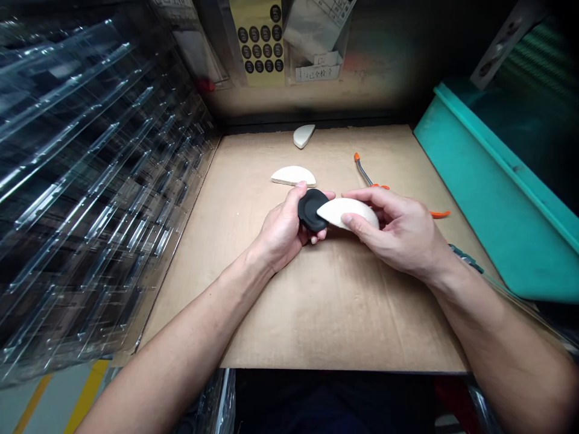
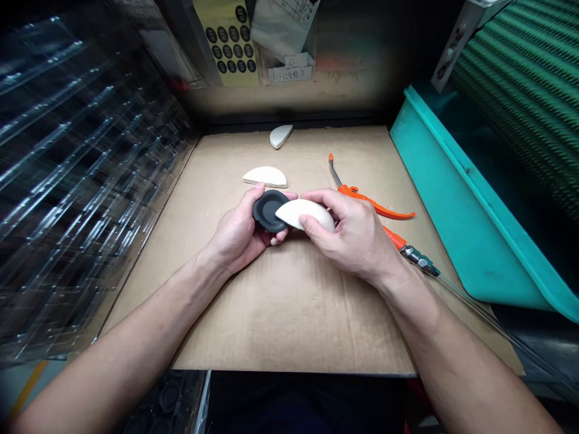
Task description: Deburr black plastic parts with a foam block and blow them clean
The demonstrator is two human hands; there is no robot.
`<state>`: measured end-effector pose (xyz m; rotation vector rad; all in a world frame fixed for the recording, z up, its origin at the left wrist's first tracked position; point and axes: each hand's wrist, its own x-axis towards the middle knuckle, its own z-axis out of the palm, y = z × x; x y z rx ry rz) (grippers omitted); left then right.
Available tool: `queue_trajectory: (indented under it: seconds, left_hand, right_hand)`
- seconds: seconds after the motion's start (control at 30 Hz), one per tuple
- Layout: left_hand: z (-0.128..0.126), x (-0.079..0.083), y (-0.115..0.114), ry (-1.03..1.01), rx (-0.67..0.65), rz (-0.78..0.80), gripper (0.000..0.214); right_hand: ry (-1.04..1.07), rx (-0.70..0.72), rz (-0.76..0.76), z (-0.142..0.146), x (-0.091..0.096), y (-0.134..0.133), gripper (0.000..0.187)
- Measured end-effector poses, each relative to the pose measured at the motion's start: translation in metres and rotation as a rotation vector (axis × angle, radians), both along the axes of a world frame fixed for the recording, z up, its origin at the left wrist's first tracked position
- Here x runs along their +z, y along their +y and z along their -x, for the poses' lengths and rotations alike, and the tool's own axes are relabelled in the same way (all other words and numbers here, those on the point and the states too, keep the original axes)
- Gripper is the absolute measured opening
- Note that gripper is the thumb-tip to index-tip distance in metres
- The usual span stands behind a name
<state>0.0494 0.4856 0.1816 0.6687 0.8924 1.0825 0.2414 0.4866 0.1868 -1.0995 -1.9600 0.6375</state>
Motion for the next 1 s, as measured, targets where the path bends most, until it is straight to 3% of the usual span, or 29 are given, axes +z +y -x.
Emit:
queue_trajectory:
  seconds: [0.1, 0.2, 0.63, 1.0]
  left_hand:
    - [0.000, 0.002, -0.001, -0.023, -0.064, -0.009, 0.045]
    - [-0.002, 0.003, -0.003, -0.039, -0.127, 0.024, 0.049]
    - [-0.001, 0.002, -0.002, -0.041, -0.205, 0.061, 0.071]
    - [-0.004, 0.001, -0.001, -0.036, -0.105, 0.135, 0.068]
  right_hand:
    - [-0.042, -0.174, -0.252, -0.001, -0.004, 0.005, 0.029]
    - [-0.002, -0.230, -0.359, 0.001, -0.006, 0.005, 0.030]
    - [0.006, -0.126, -0.407, 0.015, -0.007, -0.006, 0.027]
    - [0.088, 0.163, -0.265, 0.016, 0.004, -0.013, 0.029]
